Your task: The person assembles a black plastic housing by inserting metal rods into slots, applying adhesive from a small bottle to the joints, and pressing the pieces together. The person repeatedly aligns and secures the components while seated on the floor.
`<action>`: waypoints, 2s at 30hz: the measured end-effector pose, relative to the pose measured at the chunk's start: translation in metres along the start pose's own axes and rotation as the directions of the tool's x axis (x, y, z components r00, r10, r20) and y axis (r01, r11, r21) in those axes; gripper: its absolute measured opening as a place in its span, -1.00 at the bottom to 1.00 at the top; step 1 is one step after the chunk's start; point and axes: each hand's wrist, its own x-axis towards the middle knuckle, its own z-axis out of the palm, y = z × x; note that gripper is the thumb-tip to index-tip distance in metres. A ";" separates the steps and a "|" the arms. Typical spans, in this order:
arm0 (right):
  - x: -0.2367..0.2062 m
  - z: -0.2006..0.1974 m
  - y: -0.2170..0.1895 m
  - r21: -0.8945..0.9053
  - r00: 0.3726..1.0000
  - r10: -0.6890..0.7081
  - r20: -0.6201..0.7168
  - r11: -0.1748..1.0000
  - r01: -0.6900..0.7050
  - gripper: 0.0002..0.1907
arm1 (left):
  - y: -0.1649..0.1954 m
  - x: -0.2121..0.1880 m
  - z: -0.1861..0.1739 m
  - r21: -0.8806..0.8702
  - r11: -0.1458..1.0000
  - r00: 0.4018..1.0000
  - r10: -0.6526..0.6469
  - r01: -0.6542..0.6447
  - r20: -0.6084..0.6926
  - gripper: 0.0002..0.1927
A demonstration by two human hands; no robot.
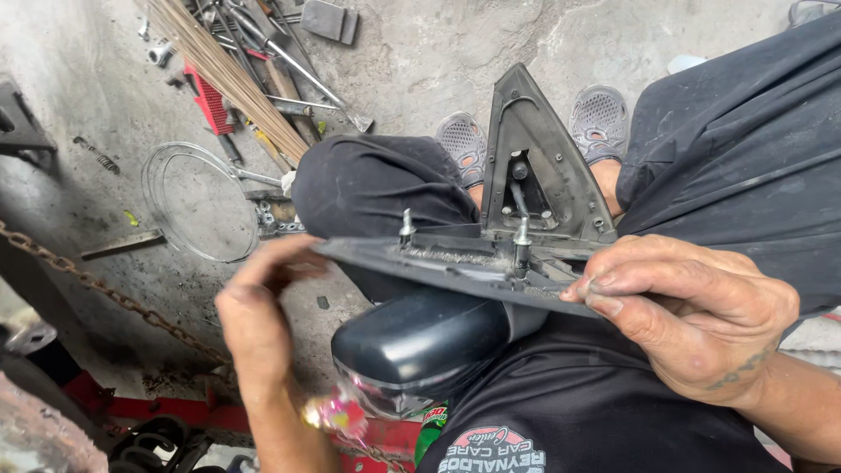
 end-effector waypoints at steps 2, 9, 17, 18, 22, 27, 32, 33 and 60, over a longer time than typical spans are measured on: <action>0.005 0.001 -0.002 -0.054 1.000 0.009 0.010 0.999 -0.008 -0.89 | 0.015 0.018 0.003 0.065 0.991 0.991 0.118 -0.114 -0.067 -0.33; 0.031 -0.003 -0.010 -0.203 0.983 -0.092 0.162 0.971 0.125 -0.86 | 0.072 0.097 0.046 0.247 0.858 0.789 0.253 -0.450 0.559 -0.68; 0.026 -0.010 0.004 -0.073 0.972 -0.019 0.236 0.997 0.037 -0.76 | 0.083 0.140 0.069 0.124 0.883 0.588 0.192 -0.453 0.786 -0.61; 0.025 -0.010 0.006 -0.046 0.970 -0.008 0.245 0.999 0.019 -0.77 | 0.078 0.142 0.075 0.072 0.883 0.565 0.233 -0.464 0.791 -0.63; 0.028 -0.016 0.008 0.070 0.953 -0.005 0.304 0.997 -0.017 -0.80 | 0.064 0.139 0.098 0.081 0.948 0.475 0.079 -0.309 0.876 -0.58; 0.029 -0.021 0.011 0.114 0.938 0.019 0.345 0.992 -0.062 -0.79 | 0.056 0.136 0.100 0.075 0.970 0.449 0.039 -0.233 0.893 -0.59; 0.025 -0.024 0.017 0.105 0.944 0.035 0.327 0.992 -0.073 -0.77 | 0.057 0.139 0.099 0.243 0.961 0.410 -0.171 -0.129 0.896 -0.50; 0.025 -0.024 0.017 0.105 0.947 0.040 0.319 0.991 -0.077 -0.77 | 0.057 0.140 0.099 0.279 0.953 0.388 -0.216 -0.114 0.896 -0.49; 0.041 -0.011 0.014 0.103 0.897 -0.017 0.441 0.994 -0.032 -0.78 | 0.046 0.135 0.081 0.088 0.979 0.340 -0.021 -0.182 0.940 -0.01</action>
